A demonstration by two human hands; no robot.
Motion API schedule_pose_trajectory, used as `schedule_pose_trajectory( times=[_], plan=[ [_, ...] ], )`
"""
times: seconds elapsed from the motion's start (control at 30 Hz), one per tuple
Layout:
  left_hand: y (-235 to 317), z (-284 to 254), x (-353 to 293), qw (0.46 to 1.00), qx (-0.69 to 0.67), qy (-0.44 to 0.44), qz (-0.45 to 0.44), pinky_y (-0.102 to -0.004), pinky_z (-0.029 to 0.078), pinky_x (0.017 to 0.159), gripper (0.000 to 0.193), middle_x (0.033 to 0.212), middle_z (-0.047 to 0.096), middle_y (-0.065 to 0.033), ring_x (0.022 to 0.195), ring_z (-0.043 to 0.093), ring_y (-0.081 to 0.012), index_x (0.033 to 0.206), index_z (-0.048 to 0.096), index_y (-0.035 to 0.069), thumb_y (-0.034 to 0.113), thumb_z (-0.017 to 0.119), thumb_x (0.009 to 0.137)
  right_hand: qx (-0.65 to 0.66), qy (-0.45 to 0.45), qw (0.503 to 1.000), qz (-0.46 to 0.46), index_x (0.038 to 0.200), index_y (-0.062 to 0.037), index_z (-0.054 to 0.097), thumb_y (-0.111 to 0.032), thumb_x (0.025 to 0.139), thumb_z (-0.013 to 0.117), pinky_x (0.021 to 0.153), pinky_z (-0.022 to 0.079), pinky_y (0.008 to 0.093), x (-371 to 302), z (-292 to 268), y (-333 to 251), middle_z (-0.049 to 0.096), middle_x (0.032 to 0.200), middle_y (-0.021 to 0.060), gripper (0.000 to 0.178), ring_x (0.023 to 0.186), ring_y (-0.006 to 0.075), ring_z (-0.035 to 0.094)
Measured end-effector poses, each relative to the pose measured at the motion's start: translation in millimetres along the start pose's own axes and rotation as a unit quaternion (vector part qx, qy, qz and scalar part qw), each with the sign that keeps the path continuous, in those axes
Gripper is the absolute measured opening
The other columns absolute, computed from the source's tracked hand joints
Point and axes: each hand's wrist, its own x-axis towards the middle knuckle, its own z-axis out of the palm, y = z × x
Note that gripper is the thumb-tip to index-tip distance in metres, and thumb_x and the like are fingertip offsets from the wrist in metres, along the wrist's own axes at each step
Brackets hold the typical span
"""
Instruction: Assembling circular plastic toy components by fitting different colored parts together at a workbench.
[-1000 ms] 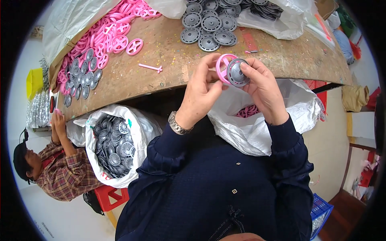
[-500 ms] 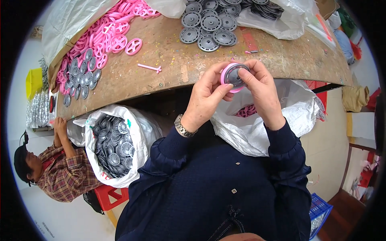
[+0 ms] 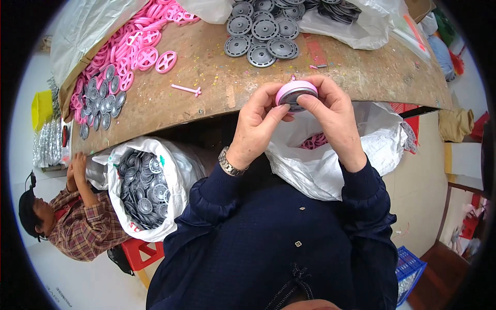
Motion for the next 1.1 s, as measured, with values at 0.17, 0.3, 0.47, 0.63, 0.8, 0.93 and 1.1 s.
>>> schedule_pose_trajectory(
  times=[0.17, 0.3, 0.47, 0.63, 0.8, 0.93, 1.1],
  plan=[
    [3.4, 2.1, -0.1, 0.997, 0.077, -0.006, 0.016, -0.0297, 0.057, 0.078, 0.026, 0.109, 0.063, -0.0097, 0.093, 0.065, -0.0161, 0.124, 0.052, -0.001, 0.004, 0.054, 0.099, -0.032, 0.004, 0.999, -0.013, 0.108, -0.0005, 0.062, -0.003, 0.091, 0.065, 0.084, 0.049, 0.0229, -4.3, 0.2, -2.6, 0.066, 0.101, 0.0014, 0.018, 0.092, 0.0074, 0.061],
    [-1.1, 8.0, -0.3, 0.975, 0.183, 0.037, 0.12, -0.0259, 0.052, 0.06, 0.014, 0.09, 0.063, -0.0072, 0.07, 0.064, -0.0115, 0.109, 0.059, -0.001, 0.007, 0.059, 0.097, -0.078, 0.011, 0.996, -0.045, 0.101, -0.0009, 0.064, 0.0, 0.09, 0.065, 0.081, 0.048, 0.0218, -8.3, 0.7, -0.7, 0.064, 0.095, -0.0009, 0.011, 0.087, 0.0062, 0.06],
    [5.0, 11.0, -0.9, 0.982, 0.176, 0.017, 0.065, -0.0252, 0.056, 0.066, 0.017, 0.097, 0.062, -0.0067, 0.082, 0.064, -0.0122, 0.113, 0.058, -0.002, 0.007, 0.055, 0.1, -0.075, 0.024, 0.996, -0.045, 0.098, -0.0011, 0.064, 0.0, 0.09, 0.064, 0.079, 0.048, 0.0215, -9.4, 0.3, 0.7, 0.063, 0.09, -0.002, 0.009, 0.086, 0.0057, 0.059],
    [2.8, 12.9, 5.0, 0.95, 0.29, -0.022, 0.114, -0.0265, 0.056, 0.071, 0.043, 0.106, 0.061, -0.0069, 0.08, 0.063, -0.0123, 0.136, 0.043, 0.003, -0.002, 0.057, 0.095, -0.019, 0.053, 0.998, -0.026, 0.101, -0.0007, 0.063, -0.001, 0.09, 0.063, 0.081, 0.047, 0.0221, -3.2, -5.8, 2.7, 0.063, 0.089, -0.0022, 0.011, 0.086, 0.0064, 0.06],
    [11.4, 10.7, 0.5, 0.994, 0.1, -0.005, -0.035, -0.0258, 0.056, 0.069, 0.043, 0.106, 0.062, -0.0084, 0.079, 0.064, -0.0125, 0.135, 0.043, 0.002, -0.003, 0.056, 0.095, -0.062, -0.024, 0.997, -0.027, 0.117, 0.0, 0.059, -0.002, 0.09, 0.063, 0.088, 0.048, 0.0252, -7.0, -1.4, -6.7, 0.063, 0.107, 0.0021, 0.027, 0.098, 0.0092, 0.059],
    [10.8, 10.4, -3.1, 0.995, 0.103, -0.005, -0.008, -0.0243, 0.055, 0.064, 0.043, 0.103, 0.063, -0.0085, 0.074, 0.064, -0.011, 0.135, 0.044, 0.002, -0.005, 0.055, 0.094, -0.136, 0.001, 0.988, -0.078, 0.121, -0.0004, 0.058, 0.002, 0.088, 0.062, 0.091, 0.047, 0.0266, -13.6, 1.2, -3.7, 0.061, 0.108, 0.0022, 0.034, 0.101, 0.0105, 0.058],
    [12.8, 16.3, -7.7, 0.983, 0.181, -0.001, 0.039, -0.0233, 0.054, 0.06, 0.042, 0.101, 0.063, -0.0079, 0.07, 0.064, -0.0095, 0.134, 0.048, 0.001, -0.005, 0.057, 0.093, -0.127, -0.006, 0.989, -0.078, 0.121, 0.0, 0.058, 0.003, 0.087, 0.062, 0.091, 0.047, 0.0266, -19.4, -7.9, 4.3, 0.062, 0.108, 0.0025, 0.035, 0.101, 0.0107, 0.058]
  ],
)
